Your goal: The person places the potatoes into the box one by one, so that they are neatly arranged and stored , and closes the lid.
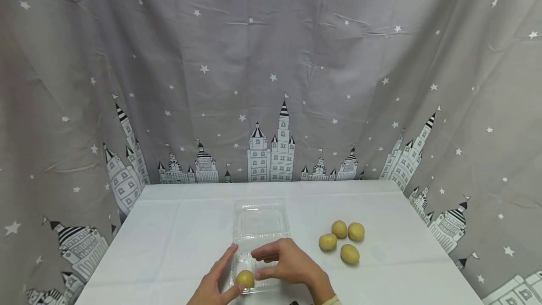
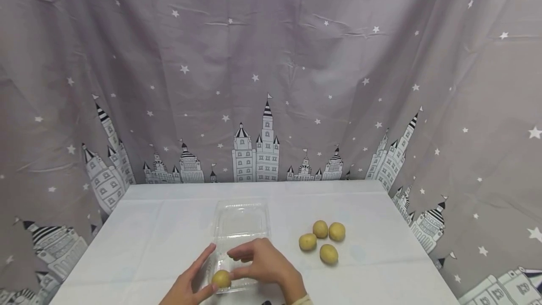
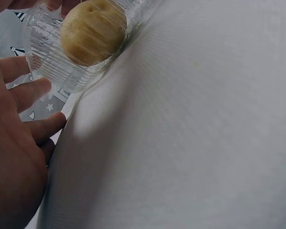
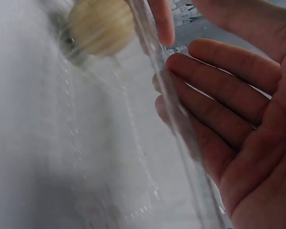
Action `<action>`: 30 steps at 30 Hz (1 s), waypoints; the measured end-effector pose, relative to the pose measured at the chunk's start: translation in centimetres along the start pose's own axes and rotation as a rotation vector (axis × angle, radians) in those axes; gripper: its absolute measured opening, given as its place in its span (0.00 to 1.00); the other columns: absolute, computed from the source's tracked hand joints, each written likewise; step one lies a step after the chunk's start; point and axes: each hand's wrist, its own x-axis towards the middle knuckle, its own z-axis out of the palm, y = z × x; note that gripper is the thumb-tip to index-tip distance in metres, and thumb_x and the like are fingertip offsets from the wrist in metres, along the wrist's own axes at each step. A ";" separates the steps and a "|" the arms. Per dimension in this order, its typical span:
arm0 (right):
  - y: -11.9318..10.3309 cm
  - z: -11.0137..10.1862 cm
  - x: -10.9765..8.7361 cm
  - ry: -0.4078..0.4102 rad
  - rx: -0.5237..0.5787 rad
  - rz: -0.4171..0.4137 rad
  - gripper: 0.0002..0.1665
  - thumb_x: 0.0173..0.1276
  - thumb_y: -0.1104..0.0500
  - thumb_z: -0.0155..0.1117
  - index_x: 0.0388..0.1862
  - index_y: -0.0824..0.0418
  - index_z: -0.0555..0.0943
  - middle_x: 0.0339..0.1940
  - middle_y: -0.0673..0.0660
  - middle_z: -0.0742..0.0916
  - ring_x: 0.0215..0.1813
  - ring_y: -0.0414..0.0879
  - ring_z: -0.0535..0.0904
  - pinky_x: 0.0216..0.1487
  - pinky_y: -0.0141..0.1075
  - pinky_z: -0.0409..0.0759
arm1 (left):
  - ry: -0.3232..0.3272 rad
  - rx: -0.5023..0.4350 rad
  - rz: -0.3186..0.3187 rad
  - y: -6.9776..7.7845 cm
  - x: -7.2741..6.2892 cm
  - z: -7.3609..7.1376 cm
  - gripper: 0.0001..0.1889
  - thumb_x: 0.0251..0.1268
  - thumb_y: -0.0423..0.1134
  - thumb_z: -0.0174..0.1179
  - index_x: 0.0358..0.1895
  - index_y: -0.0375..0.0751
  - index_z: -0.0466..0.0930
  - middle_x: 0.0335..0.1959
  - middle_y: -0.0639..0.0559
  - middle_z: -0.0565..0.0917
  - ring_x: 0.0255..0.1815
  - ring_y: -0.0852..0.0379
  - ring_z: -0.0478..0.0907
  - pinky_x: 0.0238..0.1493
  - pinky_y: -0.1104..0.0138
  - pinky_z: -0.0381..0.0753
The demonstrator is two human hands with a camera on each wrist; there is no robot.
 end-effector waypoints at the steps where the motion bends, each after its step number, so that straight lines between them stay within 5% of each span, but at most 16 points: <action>1: 0.0 -0.2 -0.2 0.004 -0.006 -0.001 0.27 0.66 0.53 0.85 0.62 0.61 0.91 0.59 0.56 0.94 0.59 0.40 0.92 0.63 0.30 0.87 | 0.003 -0.002 0.006 0.0 0.0 0.0 0.50 0.62 0.50 0.78 0.86 0.45 0.65 0.86 0.33 0.65 0.85 0.19 0.59 0.78 0.20 0.59; 7: -0.1 -1.4 -1.1 0.024 -0.030 0.005 0.29 0.66 0.52 0.85 0.63 0.61 0.90 0.61 0.59 0.93 0.61 0.47 0.92 0.65 0.31 0.87 | 0.001 -0.003 0.002 0.1 0.0 0.1 0.50 0.62 0.50 0.78 0.86 0.45 0.64 0.86 0.33 0.65 0.85 0.18 0.58 0.77 0.19 0.59; 14: -0.1 -3.2 -2.3 0.058 -0.076 0.031 0.29 0.67 0.50 0.85 0.65 0.56 0.90 0.62 0.54 0.93 0.62 0.39 0.90 0.66 0.32 0.87 | 0.016 -0.002 0.013 0.1 -0.1 0.1 0.50 0.62 0.50 0.78 0.86 0.45 0.65 0.86 0.32 0.65 0.85 0.18 0.58 0.77 0.19 0.59; 22: 0.3 -5.4 -4.5 0.088 -0.131 0.045 0.30 0.66 0.48 0.85 0.66 0.53 0.89 0.62 0.50 0.93 0.63 0.55 0.91 0.67 0.37 0.88 | 0.027 0.020 0.030 0.0 0.0 0.2 0.50 0.63 0.50 0.78 0.86 0.43 0.65 0.86 0.32 0.65 0.84 0.18 0.58 0.77 0.19 0.60; 30: 0.7 -7.8 -6.5 0.101 -0.169 0.051 0.32 0.66 0.47 0.85 0.66 0.57 0.89 0.62 0.52 0.93 0.63 0.55 0.91 0.67 0.37 0.88 | 0.018 0.017 0.019 0.1 -0.1 0.2 0.50 0.63 0.51 0.78 0.86 0.44 0.64 0.86 0.33 0.64 0.85 0.19 0.58 0.78 0.20 0.58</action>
